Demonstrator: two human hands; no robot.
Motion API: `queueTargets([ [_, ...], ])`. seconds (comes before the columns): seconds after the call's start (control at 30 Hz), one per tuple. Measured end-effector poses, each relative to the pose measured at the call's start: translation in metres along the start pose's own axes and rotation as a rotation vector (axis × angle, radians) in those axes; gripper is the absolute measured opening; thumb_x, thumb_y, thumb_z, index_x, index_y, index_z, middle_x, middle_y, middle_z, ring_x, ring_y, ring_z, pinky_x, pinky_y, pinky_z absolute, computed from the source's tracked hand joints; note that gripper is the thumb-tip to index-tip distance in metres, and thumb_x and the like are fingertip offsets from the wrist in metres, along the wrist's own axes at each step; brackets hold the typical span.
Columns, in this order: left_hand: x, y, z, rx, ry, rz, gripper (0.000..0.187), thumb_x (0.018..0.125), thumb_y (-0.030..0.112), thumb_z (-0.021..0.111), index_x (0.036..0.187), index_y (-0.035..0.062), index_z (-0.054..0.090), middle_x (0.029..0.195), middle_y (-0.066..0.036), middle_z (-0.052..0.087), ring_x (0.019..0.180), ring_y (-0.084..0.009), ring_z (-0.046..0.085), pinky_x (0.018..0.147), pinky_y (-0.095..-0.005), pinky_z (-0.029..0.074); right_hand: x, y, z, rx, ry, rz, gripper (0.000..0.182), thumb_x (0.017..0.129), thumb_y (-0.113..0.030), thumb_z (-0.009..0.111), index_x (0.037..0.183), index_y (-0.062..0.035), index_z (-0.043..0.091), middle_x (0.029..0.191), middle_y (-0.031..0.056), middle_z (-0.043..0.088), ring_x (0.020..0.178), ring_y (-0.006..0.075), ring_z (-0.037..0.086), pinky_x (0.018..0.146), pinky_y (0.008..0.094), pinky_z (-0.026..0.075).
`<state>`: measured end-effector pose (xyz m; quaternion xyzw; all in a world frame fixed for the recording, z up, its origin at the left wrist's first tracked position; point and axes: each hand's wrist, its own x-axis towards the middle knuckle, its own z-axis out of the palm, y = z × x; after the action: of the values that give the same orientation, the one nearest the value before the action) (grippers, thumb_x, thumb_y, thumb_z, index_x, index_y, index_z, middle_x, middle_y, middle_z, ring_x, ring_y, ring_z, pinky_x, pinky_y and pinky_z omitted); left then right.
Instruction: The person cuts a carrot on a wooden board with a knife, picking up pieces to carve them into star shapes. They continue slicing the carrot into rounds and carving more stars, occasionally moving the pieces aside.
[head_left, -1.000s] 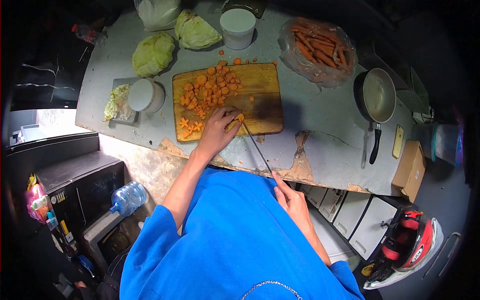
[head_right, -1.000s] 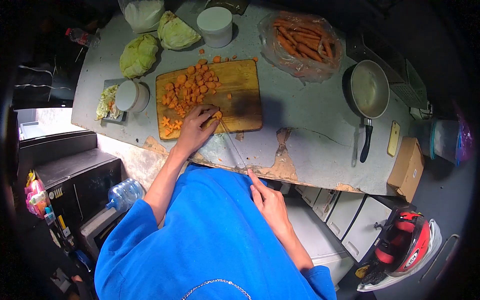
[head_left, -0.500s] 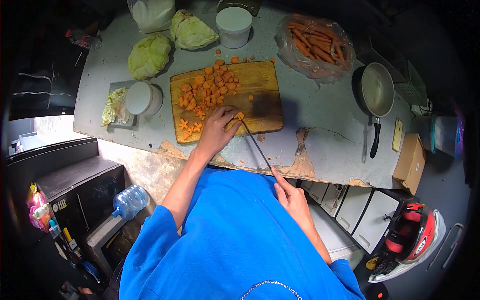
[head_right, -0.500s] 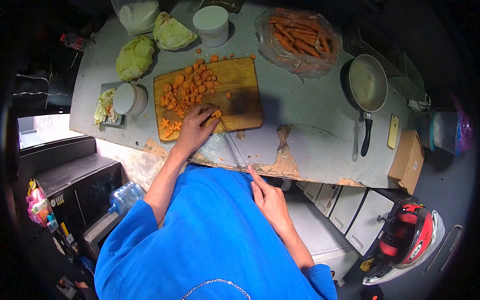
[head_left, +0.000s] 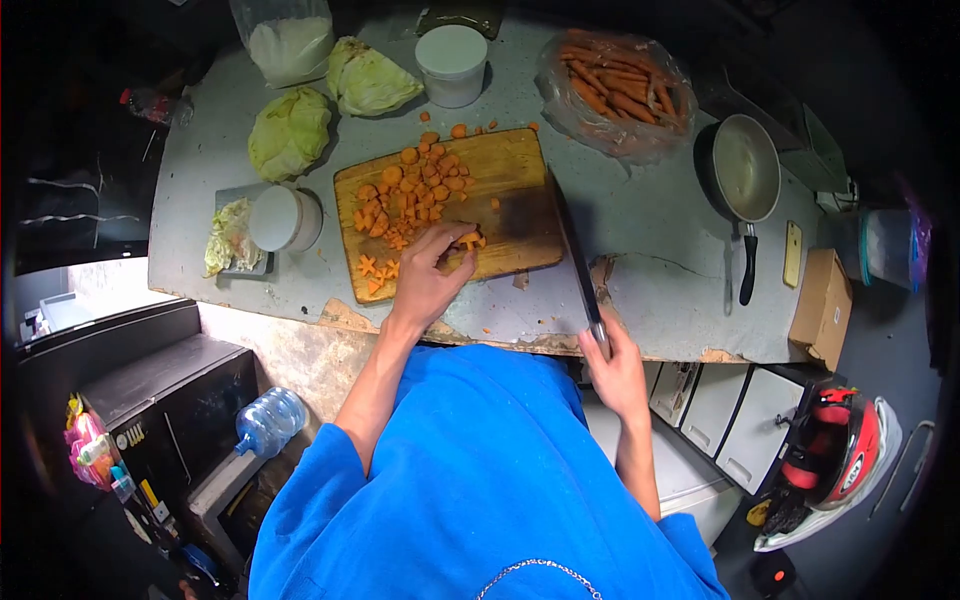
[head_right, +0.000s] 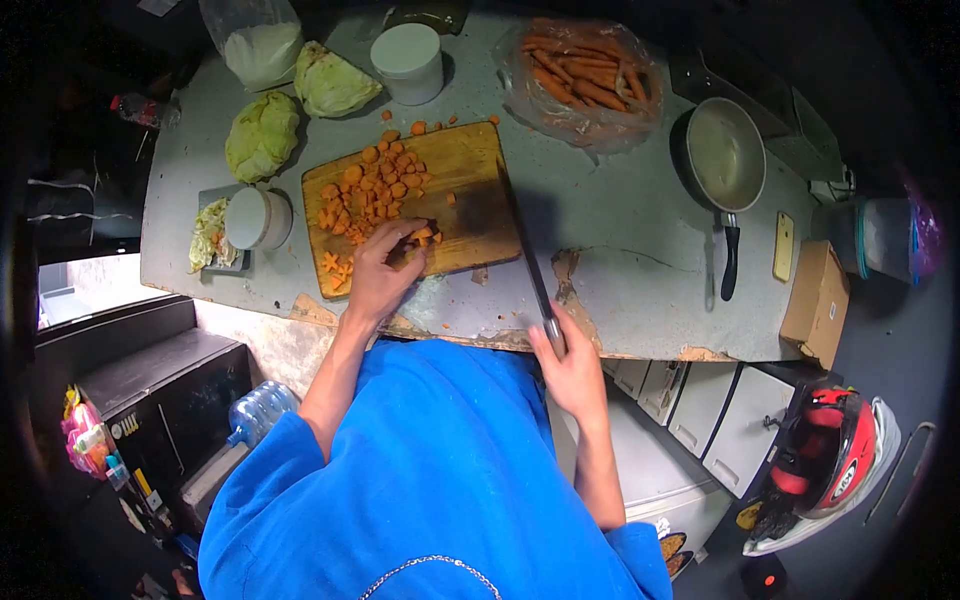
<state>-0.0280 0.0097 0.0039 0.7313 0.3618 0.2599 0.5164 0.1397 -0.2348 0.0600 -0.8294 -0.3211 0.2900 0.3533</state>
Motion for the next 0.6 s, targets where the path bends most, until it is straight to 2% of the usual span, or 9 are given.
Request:
queueTargets([
  [0.07,0.005,-0.018,-0.004,0.37,-0.069,0.31,0.038,0.087,0.01,0.074,0.125,0.0025,0.072,0.116,-0.017,0.071,0.106,-0.0331,0.064,0.094,-0.0421,0.054,0.017,-0.023,0.012,0.067,-0.011,0.073,0.051,0.103,-0.034,0.066,0.142,-0.0015,0.06,0.1,0.0201,0.075,0.095,0.0206,0.072,0.089,0.0345,0.053],
  [0.13,0.006,-0.015,-0.008,0.416,-0.101,0.318,0.04,0.087,0.009,0.073,0.126,0.0027,0.072,0.116,-0.018,0.071,0.107,-0.0335,0.064,0.093,-0.0416,0.054,0.025,-0.041,0.022,0.085,-0.043,0.181,0.05,0.102,-0.034,0.066,0.141,-0.0023,0.061,0.092,0.018,0.073,0.085,0.0218,0.07,0.084,0.0357,0.053],
  [0.17,0.007,-0.012,-0.009,0.453,-0.126,0.326,0.041,0.086,0.008,0.073,0.127,0.003,0.072,0.116,-0.019,0.071,0.108,-0.034,0.064,0.093,-0.0411,0.054,0.026,-0.043,0.027,0.113,-0.019,0.139,0.048,0.103,-0.031,0.067,0.138,0.0022,0.061,0.079,0.0037,0.061,0.073,0.0114,0.052,0.07,0.0303,0.046],
  [0.2,0.007,-0.007,-0.01,0.458,-0.125,0.328,0.041,0.086,0.008,0.073,0.127,0.003,0.072,0.116,-0.019,0.071,0.108,-0.034,0.064,0.093,-0.0411,0.054,0.026,-0.044,0.028,0.118,-0.019,0.137,0.048,0.103,-0.031,0.067,0.138,0.0022,0.061,0.079,0.0037,0.061,0.073,0.0114,0.052,0.07,0.0303,0.046],
  [0.27,0.004,0.004,-0.011,0.371,-0.035,0.177,0.041,0.087,0.007,0.072,0.128,0.0027,0.07,0.117,-0.017,0.071,0.105,-0.0338,0.064,0.093,-0.0412,0.054,0.024,-0.045,0.027,0.047,-0.101,0.156,0.046,0.103,-0.033,0.065,0.139,-0.0041,0.062,0.081,0.0164,0.069,0.074,0.0236,0.068,0.075,0.037,0.053],
  [0.37,0.003,0.005,-0.015,0.358,-0.096,0.018,0.04,0.089,0.007,0.073,0.129,0.0023,0.069,0.113,-0.015,0.072,0.103,-0.0335,0.064,0.092,-0.0418,0.053,0.017,-0.042,0.026,0.042,-0.07,0.137,0.045,0.103,-0.033,0.065,0.137,-0.004,0.062,0.077,0.0173,0.067,0.072,0.0239,0.067,0.073,0.0373,0.053],
  [0.4,0.002,-0.001,-0.016,0.358,-0.1,0.016,0.04,0.089,0.007,0.073,0.129,0.0023,0.069,0.113,-0.015,0.072,0.103,-0.0335,0.064,0.092,-0.0418,0.053,0.013,-0.041,0.025,0.044,-0.07,0.142,0.045,0.103,-0.033,0.065,0.137,-0.004,0.062,0.077,0.0173,0.067,0.072,0.0239,0.067,0.073,0.0373,0.053],
  [0.47,0.002,-0.018,-0.017,0.428,-0.114,0.248,0.04,0.091,0.005,0.073,0.13,0.0026,0.067,0.108,-0.014,0.074,0.1,-0.0321,0.065,0.09,-0.0407,0.054,0.005,-0.038,0.021,0.016,-0.103,0.169,0.046,0.103,-0.033,0.064,0.141,-0.0085,0.062,0.072,0.0179,0.064,0.068,0.0224,0.066,0.073,0.0374,0.053],
  [0.6,0.009,-0.011,-0.024,0.37,-0.141,0.241,0.037,0.093,0.002,0.07,0.13,0.0025,0.068,0.105,-0.014,0.074,0.101,-0.0328,0.066,0.089,-0.0411,0.054,-0.008,-0.044,0.002,-0.096,-0.296,0.266,0.045,0.104,-0.03,0.061,0.147,-0.0153,0.06,0.073,0.0223,0.065,0.066,0.0291,0.068,0.074,0.0397,0.053],
])
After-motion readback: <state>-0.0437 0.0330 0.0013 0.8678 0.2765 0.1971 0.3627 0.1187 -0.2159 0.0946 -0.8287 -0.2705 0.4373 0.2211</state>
